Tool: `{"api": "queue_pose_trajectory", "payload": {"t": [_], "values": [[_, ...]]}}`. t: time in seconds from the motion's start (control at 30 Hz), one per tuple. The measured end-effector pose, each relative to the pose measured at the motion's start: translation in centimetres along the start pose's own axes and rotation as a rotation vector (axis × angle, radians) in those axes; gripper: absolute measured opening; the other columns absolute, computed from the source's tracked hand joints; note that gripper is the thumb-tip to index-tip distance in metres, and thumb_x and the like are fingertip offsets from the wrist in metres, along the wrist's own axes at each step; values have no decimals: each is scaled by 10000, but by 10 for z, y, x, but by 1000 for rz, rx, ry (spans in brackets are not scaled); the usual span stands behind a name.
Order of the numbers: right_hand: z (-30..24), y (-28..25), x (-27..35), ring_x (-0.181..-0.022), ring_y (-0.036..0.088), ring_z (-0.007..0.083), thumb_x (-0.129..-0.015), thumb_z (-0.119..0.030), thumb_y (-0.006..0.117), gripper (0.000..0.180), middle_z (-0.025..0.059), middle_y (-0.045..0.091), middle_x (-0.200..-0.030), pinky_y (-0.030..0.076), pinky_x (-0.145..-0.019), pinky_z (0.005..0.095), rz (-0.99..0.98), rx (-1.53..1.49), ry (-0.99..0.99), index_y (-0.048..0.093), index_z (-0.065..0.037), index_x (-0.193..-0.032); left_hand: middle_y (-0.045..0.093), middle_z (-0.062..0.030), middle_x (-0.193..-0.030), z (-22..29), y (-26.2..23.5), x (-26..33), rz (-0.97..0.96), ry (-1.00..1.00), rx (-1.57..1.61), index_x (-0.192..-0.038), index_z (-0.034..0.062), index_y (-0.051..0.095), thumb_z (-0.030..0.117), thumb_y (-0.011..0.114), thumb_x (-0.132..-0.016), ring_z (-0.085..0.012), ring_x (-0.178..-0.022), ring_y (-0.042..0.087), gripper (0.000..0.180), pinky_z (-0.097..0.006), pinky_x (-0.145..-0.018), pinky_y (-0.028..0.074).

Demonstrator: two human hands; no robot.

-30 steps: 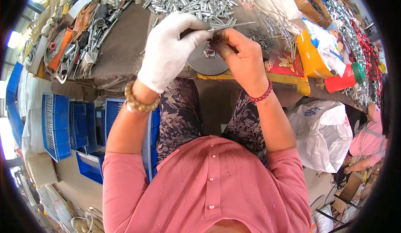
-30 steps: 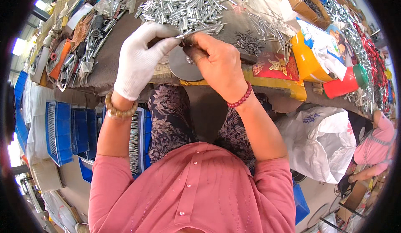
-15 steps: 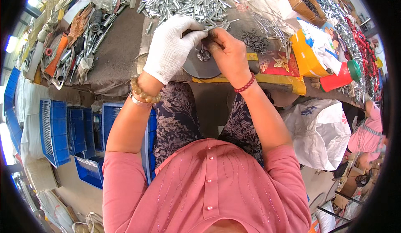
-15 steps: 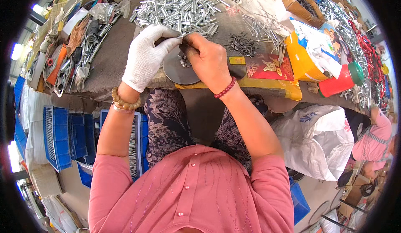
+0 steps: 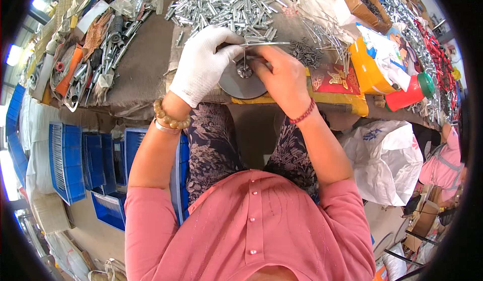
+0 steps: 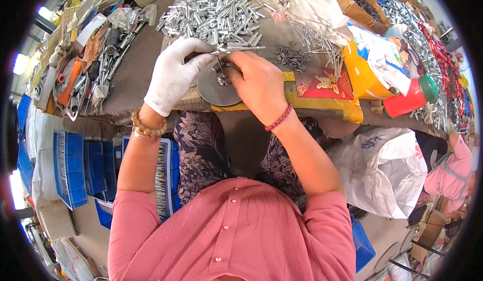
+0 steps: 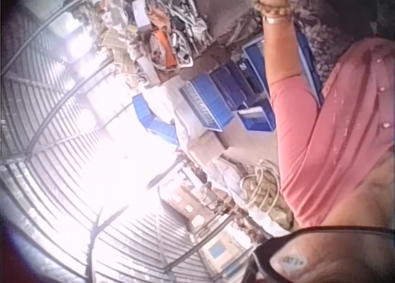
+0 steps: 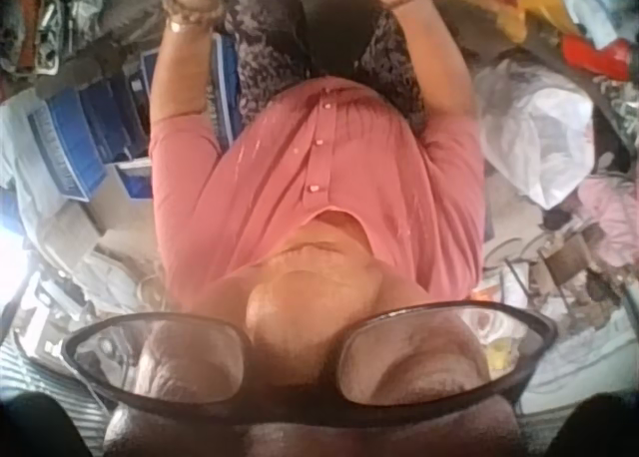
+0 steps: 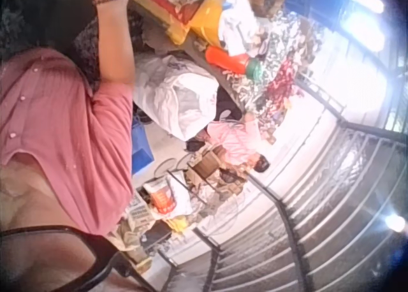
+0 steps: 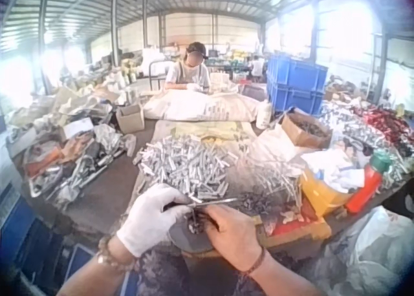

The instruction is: The person assembles small metal parts by placing a metal rod into a circular metal plate and hammering them together at a workbench.

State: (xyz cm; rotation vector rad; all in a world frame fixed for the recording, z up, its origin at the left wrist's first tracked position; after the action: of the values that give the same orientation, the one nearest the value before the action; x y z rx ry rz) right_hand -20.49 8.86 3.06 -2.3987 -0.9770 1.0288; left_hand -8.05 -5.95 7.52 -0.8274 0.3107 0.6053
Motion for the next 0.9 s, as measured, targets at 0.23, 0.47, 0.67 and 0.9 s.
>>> {"api": "queue_pose_trajectory", "payload": {"t": [0.23, 0.47, 0.67, 0.9], "values": [[8, -22, 20, -956, 672, 367, -820, -67, 733, 337, 157, 693, -992, 552, -859, 471, -74, 468, -77, 687, -33, -1153, 741, -83, -898, -1, 0, 1, -10, -116, 130, -995, -5, 760, 113, 800, -906, -132, -825, 685, 153, -302, -782, 547], [23, -52, 35, -970, 675, 386, -857, -61, 721, 336, 189, 662, -1076, 547, -855, 486, -17, 330, 140, 673, -8, -1185, 745, -73, -871, -3, -5, 3, -24, -132, 73, -996, -10, 767, 148, 821, -896, -125, -802, 675, 195, -297, -769, 541], [-1, -86, 22, -842, 679, 397, -898, 29, 679, 343, 175, 653, -1051, 553, -737, 429, 247, -66, 274, 700, -55, -1231, 746, -65, -844, 3, -5, 1, -48, -173, 58, -967, -7, 778, 142, 821, -892, -117, -794, 672, 172, -297, -758, 538], [-46, -78, 5, -768, 694, 314, -846, 35, 705, 446, 88, 647, -906, 559, -653, 410, 186, 283, -279, 742, -141, -1254, 746, -64, -832, 1, -4, -1, -29, -139, 49, -961, -4, 781, 139, 829, -886, -121, -788, 670, 168, -298, -752, 538]]}}
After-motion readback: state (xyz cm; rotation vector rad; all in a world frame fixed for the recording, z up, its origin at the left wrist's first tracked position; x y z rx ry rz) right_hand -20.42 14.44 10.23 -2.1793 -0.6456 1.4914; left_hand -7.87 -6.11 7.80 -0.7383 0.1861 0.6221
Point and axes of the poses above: each hand's wrist, its own x-axis away from the middle knuckle, its own y-axis out of the palm, z = x × y, the point moved 2 cm from there along -x, towards the middle knuckle
